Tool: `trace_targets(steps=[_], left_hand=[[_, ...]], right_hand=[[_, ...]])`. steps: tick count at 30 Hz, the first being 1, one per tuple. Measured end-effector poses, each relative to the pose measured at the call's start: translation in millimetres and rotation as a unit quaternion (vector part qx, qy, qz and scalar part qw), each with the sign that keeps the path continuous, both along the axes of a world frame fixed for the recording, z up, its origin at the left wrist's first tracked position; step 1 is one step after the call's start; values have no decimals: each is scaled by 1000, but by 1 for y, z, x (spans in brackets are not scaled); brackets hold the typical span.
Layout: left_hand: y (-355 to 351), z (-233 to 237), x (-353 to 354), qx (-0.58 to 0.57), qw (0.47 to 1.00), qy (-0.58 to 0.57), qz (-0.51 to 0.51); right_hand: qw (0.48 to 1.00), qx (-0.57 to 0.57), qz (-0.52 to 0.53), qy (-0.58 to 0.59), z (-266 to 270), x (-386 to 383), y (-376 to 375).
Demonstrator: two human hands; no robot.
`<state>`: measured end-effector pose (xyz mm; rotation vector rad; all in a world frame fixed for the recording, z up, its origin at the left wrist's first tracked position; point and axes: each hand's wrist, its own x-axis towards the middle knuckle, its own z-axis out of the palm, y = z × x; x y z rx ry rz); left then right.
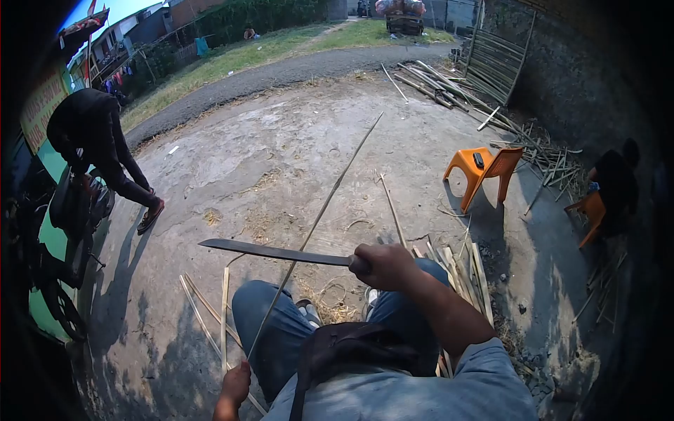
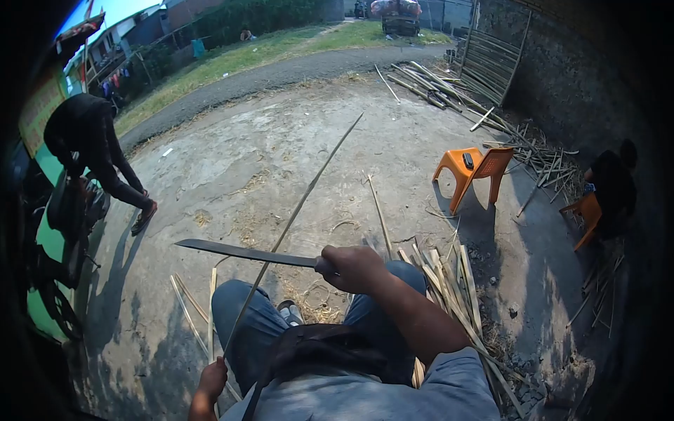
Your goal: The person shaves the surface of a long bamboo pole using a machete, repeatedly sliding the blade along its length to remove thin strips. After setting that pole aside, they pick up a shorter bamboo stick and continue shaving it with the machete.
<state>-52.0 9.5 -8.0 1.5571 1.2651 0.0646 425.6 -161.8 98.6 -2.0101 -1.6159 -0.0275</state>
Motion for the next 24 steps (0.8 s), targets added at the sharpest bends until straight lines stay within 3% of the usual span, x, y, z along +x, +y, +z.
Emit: trace_targets(steps=[6,10,16,24], left_hand=[[-6,-18,-3,19,1000,-4,-17],[-3,-30,-6,99,993,33,-53],[-7,-25,-4,63,997,14,-35],[-13,-10,6,112,993,12,-48]], right_hand=[[994,-58,90,-21,-15,-2,51],[993,-75,94,-15,-22,14,68],[992,-78,85,-51,-14,10,77],[994,-56,71,-60,-32,8,75]])
